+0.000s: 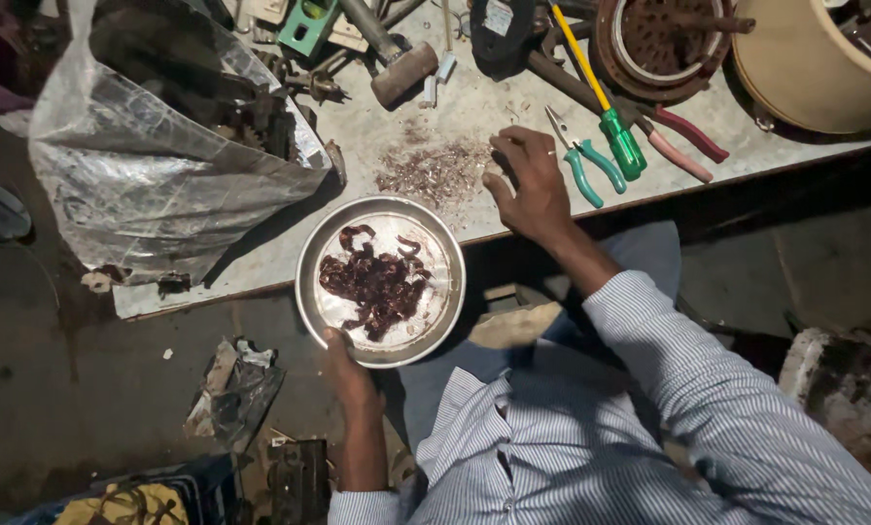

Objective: The person uses pliers to pull copper wire from a circular metal component, then collects the extracted wire and places it into a metal tray. The person continues to gather remaining wire pieces from the table and adds them to the tray.

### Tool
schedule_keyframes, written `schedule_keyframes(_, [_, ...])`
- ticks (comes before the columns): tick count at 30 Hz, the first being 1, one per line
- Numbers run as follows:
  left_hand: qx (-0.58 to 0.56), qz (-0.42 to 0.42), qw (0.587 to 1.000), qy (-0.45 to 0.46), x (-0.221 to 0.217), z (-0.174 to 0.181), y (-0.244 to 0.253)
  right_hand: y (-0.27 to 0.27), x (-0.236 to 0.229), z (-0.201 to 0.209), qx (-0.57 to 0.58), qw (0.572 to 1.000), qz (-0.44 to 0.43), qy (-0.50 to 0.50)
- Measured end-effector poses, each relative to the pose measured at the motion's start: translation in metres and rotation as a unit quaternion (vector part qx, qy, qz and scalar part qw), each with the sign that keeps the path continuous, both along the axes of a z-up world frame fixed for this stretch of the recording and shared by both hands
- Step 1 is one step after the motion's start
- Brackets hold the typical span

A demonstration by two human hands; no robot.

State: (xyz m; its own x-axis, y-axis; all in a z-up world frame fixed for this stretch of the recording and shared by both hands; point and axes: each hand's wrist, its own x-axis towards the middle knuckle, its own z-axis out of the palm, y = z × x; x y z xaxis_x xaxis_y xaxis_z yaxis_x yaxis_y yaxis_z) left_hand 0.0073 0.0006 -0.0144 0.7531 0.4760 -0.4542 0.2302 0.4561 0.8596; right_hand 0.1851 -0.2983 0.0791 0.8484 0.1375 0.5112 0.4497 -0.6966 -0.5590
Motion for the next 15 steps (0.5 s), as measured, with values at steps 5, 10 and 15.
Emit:
schedule_keyframes(5, [-0.017, 0.006, 1.000, 0.003, -0.001, -0.009, 0.003, -0.001, 0.010, -0.007, -0.094, 0.994, 0.041, -0.036])
schedule_keyframes(10, [-0.010, -0.016, 1.000, 0.000, 0.005, -0.007, 0.003, 0.000, 0.018, -0.014, -0.113, 0.992, 0.033, -0.045])
schedule_keyframes(15, [0.046, -0.037, 0.998, -0.018, 0.005, -0.001, 0.004, 0.001, 0.016, -0.017, -0.115, 0.993, -0.001, -0.037])
